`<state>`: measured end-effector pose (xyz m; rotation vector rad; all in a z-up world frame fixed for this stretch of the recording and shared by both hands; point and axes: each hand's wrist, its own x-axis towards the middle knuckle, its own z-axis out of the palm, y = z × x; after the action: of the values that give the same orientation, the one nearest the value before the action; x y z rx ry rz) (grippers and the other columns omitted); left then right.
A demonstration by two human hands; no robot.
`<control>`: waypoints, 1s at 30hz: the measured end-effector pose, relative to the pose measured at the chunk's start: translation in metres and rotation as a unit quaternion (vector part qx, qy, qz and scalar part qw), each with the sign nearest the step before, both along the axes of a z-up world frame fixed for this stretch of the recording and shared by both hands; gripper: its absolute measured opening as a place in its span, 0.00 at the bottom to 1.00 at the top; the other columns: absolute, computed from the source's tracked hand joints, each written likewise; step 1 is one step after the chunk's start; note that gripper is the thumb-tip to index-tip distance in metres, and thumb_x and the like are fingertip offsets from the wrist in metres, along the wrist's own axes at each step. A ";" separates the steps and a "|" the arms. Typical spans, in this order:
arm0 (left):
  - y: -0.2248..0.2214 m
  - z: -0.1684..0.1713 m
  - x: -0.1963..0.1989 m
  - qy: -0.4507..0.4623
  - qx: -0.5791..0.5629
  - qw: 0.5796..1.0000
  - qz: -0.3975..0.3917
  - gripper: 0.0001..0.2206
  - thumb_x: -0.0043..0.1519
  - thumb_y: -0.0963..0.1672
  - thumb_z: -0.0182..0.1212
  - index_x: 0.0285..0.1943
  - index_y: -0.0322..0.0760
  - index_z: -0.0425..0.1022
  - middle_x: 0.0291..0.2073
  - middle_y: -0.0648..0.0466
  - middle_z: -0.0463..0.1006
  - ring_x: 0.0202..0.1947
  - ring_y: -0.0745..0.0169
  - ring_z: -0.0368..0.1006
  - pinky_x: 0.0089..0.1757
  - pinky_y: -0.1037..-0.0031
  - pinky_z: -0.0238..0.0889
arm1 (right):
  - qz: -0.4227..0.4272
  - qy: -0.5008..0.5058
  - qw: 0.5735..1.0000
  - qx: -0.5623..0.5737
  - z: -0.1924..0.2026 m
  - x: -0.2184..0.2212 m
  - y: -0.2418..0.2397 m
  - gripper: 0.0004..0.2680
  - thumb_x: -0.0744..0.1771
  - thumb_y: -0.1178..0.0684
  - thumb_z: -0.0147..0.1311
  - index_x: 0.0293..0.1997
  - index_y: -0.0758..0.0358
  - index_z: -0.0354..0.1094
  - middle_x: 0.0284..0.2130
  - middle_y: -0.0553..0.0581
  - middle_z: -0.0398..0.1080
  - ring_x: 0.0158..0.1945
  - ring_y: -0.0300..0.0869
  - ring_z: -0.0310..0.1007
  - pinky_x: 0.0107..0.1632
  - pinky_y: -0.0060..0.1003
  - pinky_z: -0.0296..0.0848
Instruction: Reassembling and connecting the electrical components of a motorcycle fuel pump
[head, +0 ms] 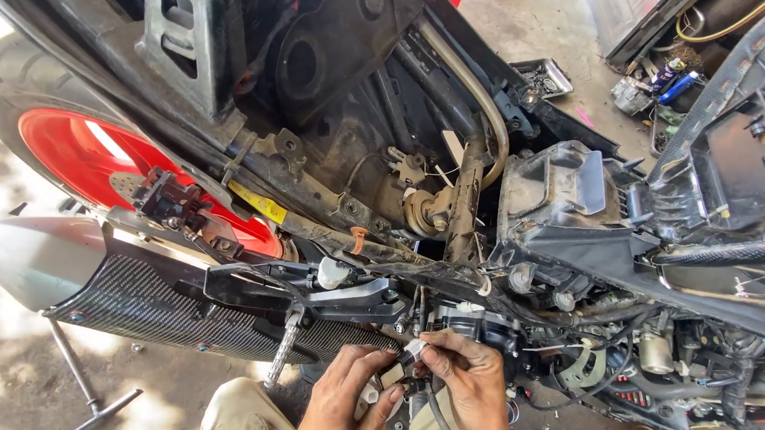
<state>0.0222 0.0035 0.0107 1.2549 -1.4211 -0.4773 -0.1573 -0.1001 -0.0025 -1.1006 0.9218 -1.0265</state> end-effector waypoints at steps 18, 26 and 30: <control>-0.013 -0.046 0.002 -0.061 -0.048 0.997 0.032 0.17 0.66 0.50 0.61 0.58 0.35 0.73 0.46 0.46 0.74 0.45 0.47 0.73 0.45 0.63 0.72 | 0.004 0.047 0.996 -0.072 -0.024 0.003 -0.005 0.07 0.62 0.60 0.67 0.40 0.72 0.82 0.31 0.56 0.76 0.33 0.42 0.73 0.34 0.32 0.75; -0.019 -0.059 -0.005 -0.135 -0.070 0.983 0.106 0.17 0.65 0.52 0.64 0.56 0.41 0.76 0.44 0.48 0.76 0.46 0.45 0.74 0.50 0.60 0.72 | -0.014 0.027 0.998 -0.060 -0.042 -0.008 -0.013 0.07 0.59 0.63 0.69 0.37 0.70 0.82 0.36 0.59 0.81 0.39 0.47 0.82 0.41 0.36 0.82; -0.022 -0.056 -0.005 -0.139 -0.071 0.982 0.103 0.17 0.65 0.52 0.63 0.56 0.42 0.76 0.43 0.48 0.76 0.44 0.46 0.73 0.48 0.60 0.72 | -0.046 0.022 0.998 -0.030 -0.054 -0.016 -0.014 0.08 0.58 0.63 0.70 0.37 0.69 0.82 0.39 0.60 0.83 0.41 0.49 0.83 0.47 0.42 0.84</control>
<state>0.0171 -0.0186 -0.0457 1.3717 -1.5055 -0.0581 -0.1734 -0.1138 -0.0566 -1.1433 0.9907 -1.1140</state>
